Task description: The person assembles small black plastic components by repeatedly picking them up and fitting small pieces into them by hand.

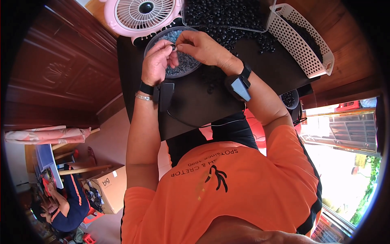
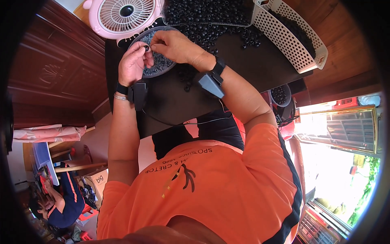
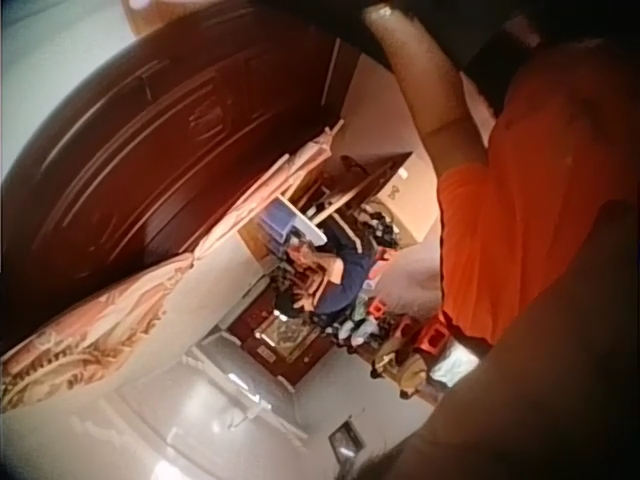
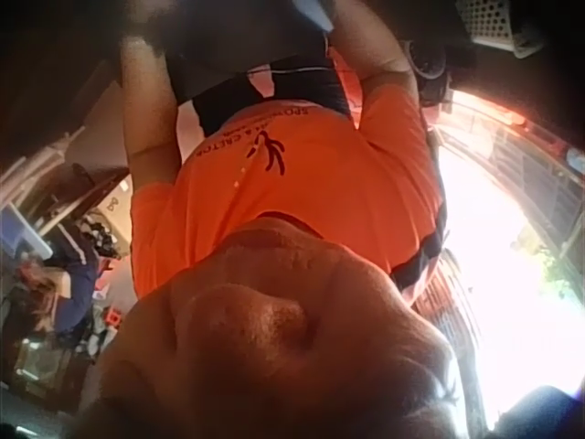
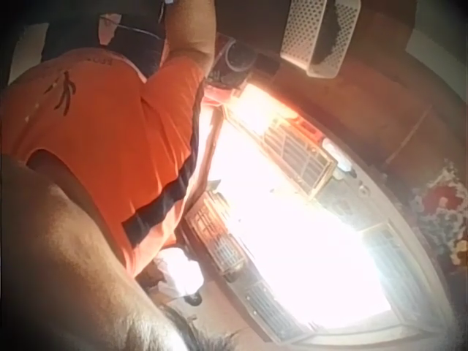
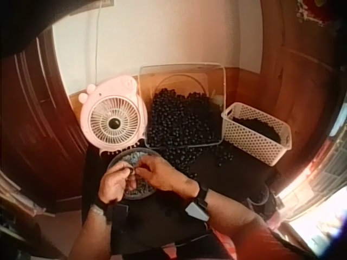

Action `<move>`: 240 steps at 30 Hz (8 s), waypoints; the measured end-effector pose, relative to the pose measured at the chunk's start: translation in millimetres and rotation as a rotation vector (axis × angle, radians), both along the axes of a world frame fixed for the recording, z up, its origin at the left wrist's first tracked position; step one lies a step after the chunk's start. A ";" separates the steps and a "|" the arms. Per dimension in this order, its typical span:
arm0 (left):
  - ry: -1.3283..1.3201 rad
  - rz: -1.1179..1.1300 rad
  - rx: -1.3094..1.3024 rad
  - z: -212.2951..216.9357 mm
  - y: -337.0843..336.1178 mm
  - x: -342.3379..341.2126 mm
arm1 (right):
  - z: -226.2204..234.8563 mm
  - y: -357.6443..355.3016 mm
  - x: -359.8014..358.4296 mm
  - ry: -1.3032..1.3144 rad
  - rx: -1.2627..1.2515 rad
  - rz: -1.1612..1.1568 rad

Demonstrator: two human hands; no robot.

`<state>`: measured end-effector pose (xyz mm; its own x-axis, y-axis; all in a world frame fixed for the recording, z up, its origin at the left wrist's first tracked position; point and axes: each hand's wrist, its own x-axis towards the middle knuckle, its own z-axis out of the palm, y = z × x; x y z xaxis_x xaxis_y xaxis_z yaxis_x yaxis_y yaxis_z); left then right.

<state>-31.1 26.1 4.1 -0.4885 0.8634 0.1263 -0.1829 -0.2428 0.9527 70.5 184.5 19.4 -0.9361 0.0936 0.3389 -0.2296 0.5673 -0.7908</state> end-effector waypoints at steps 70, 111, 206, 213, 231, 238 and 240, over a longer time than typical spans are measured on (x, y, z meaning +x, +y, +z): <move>-0.434 0.096 0.220 -9.6 5.2 -4.2 | -19.4 34.7 96.7 0.204 0.810 -0.176; -0.182 -0.143 0.161 7.0 14.5 47.5 | 34.8 24.6 87.2 -0.145 -0.694 -0.044; -0.428 0.068 0.239 1.4 25.6 72.8 | 27.2 -36.6 56.7 0.645 0.619 -0.322; -0.328 0.124 0.217 2.8 22.9 81.2 | 25.7 -31.1 62.0 0.637 0.651 -0.234; -0.186 0.149 0.109 6.2 18.8 60.6 | 125.1 124.6 153.5 0.646 1.015 -1.157; -0.213 0.157 0.072 -2.1 17.6 57.3 | 43.4 132.9 154.6 0.026 0.570 -0.700; -0.204 0.147 0.076 -2.4 19.0 58.9 | 18.2 135.7 156.2 -0.253 0.577 -0.485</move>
<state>27.8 45.1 1.7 -0.6304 0.7728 0.0736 -0.3271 -0.3504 0.8776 226.7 320.2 37.7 -0.8910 0.3849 0.2407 0.2953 0.8941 -0.3368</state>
